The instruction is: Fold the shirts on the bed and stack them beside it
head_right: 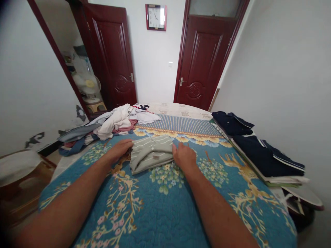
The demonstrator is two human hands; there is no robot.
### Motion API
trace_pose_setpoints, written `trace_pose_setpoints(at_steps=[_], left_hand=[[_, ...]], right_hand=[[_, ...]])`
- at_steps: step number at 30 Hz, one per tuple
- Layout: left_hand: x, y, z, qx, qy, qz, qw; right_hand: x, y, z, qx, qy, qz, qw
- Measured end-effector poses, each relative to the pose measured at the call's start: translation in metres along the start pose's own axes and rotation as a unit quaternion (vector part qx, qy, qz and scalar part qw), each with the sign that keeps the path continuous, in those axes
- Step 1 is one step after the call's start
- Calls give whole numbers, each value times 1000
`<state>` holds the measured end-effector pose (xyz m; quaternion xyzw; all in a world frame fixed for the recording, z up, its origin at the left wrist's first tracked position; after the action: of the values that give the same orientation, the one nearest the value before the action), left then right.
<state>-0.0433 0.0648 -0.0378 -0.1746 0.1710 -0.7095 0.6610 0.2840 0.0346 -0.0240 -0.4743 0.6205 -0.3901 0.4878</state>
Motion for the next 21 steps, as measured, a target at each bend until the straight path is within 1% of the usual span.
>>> trace_pose_setpoints(at_steps=[1, 3, 6, 7, 8, 9, 10, 12, 13, 14, 15, 17, 19, 21], left_hand=[[3, 0, -1, 29, -23, -19, 999], [12, 0, -3, 77, -63, -72, 992], [28, -2, -6, 85, -102, -189, 973], [32, -3, -8, 79, -109, -226, 965], [34, -5, -10, 73, -112, -249, 959], [33, -9, -12, 71, -112, -247, 960], [29, -14, -14, 73, -110, -218, 967], [16, -23, -16, 89, -106, -125, 982], [11, -23, -17, 105, -107, -94, 984], [8, -17, -17, 124, -112, -85, 982], [6, -8, -17, 145, -119, -98, 977], [9, 16, -14, 196, -138, -155, 958], [19, 35, -9, 246, -161, -201, 934], [31, 49, -4, 285, -181, -229, 913]], right_hand=[[-4, 4, 8, -12, 10, -27, 1000], [-11, 13, 15, -63, 2, -80, 995], [-15, 23, 12, -166, -29, -137, 976], [-15, 25, 9, -191, -38, -148, 970], [-14, 26, 5, -207, -43, -152, 965], [-14, 27, 2, -217, -47, -148, 964], [-13, 28, -1, -224, -47, -140, 963], [-12, 28, -4, -240, -41, -120, 962], [-11, 29, -5, -256, -36, -116, 959], [-10, 30, -5, -276, -29, -117, 954], [-9, 31, -5, -299, -20, -123, 946], [-8, 35, -3, -352, 4, -137, 926], [-7, 38, -2, -403, 33, -145, 903], [-7, 40, -1, -433, 52, -141, 889]])
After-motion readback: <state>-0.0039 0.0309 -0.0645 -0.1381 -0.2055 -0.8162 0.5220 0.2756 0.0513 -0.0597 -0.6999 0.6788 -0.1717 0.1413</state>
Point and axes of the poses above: each hand's wrist, its own x-axis away from the middle knuckle, its own y-axis out of the palm, z = x × y, the point moved 8 cm from there along -x, towards the middle knuckle, and after that the axes turned 5 degrees about -x, right-handed, at the moved point
